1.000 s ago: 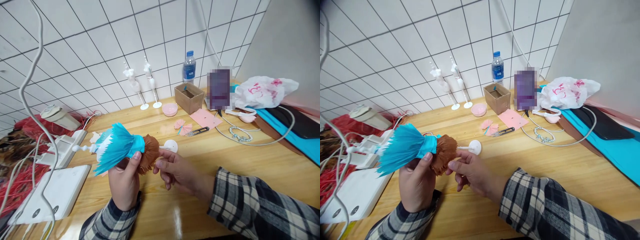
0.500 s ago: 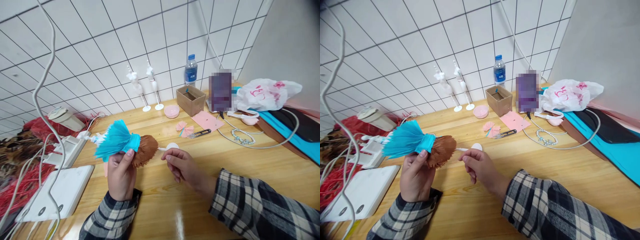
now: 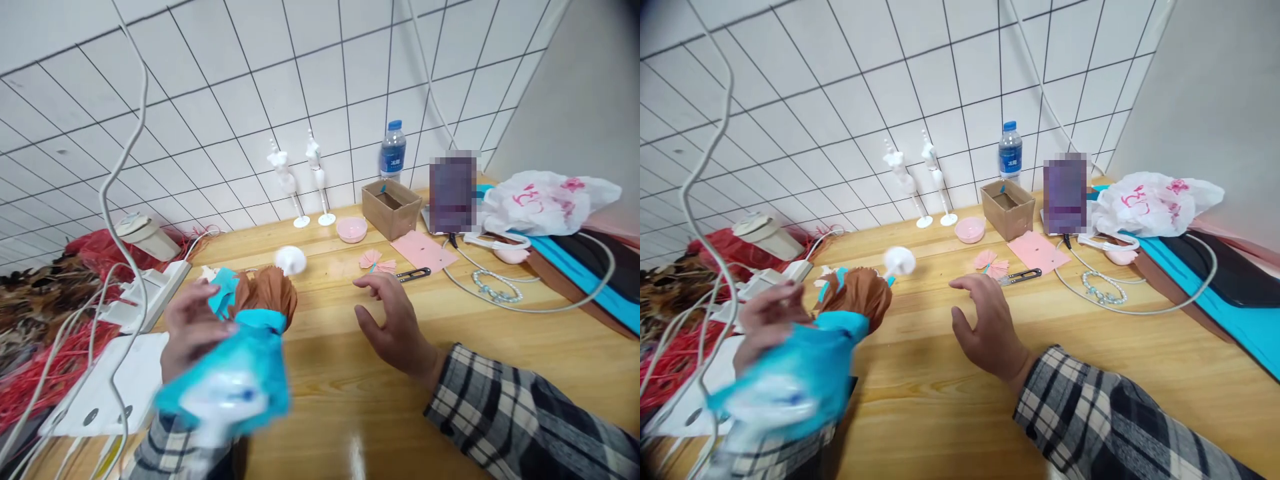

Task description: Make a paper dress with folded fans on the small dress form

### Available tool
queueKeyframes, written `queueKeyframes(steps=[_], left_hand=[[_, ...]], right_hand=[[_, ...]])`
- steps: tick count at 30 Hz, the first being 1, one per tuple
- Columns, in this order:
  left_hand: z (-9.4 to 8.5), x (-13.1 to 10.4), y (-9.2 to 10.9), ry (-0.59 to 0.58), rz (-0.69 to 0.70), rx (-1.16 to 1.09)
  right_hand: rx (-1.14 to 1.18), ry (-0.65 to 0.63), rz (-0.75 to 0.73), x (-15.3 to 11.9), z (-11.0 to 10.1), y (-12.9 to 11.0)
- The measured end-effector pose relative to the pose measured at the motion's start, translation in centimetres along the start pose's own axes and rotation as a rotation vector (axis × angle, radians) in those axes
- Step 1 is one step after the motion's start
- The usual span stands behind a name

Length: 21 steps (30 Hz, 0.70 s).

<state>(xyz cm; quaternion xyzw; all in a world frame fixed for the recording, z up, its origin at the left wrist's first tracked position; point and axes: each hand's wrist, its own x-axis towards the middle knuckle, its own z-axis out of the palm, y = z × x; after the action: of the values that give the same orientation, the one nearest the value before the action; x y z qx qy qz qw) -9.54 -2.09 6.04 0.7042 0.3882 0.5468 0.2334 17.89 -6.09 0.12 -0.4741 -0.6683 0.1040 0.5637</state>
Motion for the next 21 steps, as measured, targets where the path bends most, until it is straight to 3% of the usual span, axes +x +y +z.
queueKeyframes(steps=[1, 3, 4, 6, 9, 11, 13, 16, 18, 21], left_hand=[[0.2, -0.4, 0.0, 0.018, 0.158, 0.096], [0.8, -1.4, -0.3, -0.001, 0.63, 0.397], [1.2, -1.9, -0.6, -0.015, 0.802, 0.487], [1.6, -2.8, -1.4, -0.035, 0.952, 0.548], [1.5, -3.9, -2.9, -0.087, 0.819, 0.46], [1.3, -4.4, -3.4, -0.196, 0.67, 0.367], [1.5, -4.7, -3.3, -0.3, 0.49, 0.262], [2.7, -5.1, -2.3, -0.352, 0.216, 0.124], [3.9, -5.7, -1.3, -0.367, 0.153, 0.091], [5.4, -6.6, 0.1, -0.302, 0.227, 0.147]], right_hand=[[-0.013, -0.023, 0.015, 0.1, 0.2, 0.5], [-0.026, -0.054, 0.057, 0.4, 0.4, 1.5], [-0.025, -0.054, 0.074, 0.5, 0.3, 1.9], [0.0, -0.05, 0.094, 0.9, 0.0, 2.4], [0.119, -0.115, 0.102, 1.4, -1.1, 2.2], [0.218, -0.216, 0.103, 1.6, -1.7, 1.5], [0.29, -0.323, 0.086, 1.7, -2.0, 0.7], [0.314, -0.412, 0.064, 1.5, -1.8, -0.3], [0.262, -0.394, 0.078, 1.4, -1.5, -0.7], [0.217, -0.332, 0.13, 1.4, -1.2, -0.8]])
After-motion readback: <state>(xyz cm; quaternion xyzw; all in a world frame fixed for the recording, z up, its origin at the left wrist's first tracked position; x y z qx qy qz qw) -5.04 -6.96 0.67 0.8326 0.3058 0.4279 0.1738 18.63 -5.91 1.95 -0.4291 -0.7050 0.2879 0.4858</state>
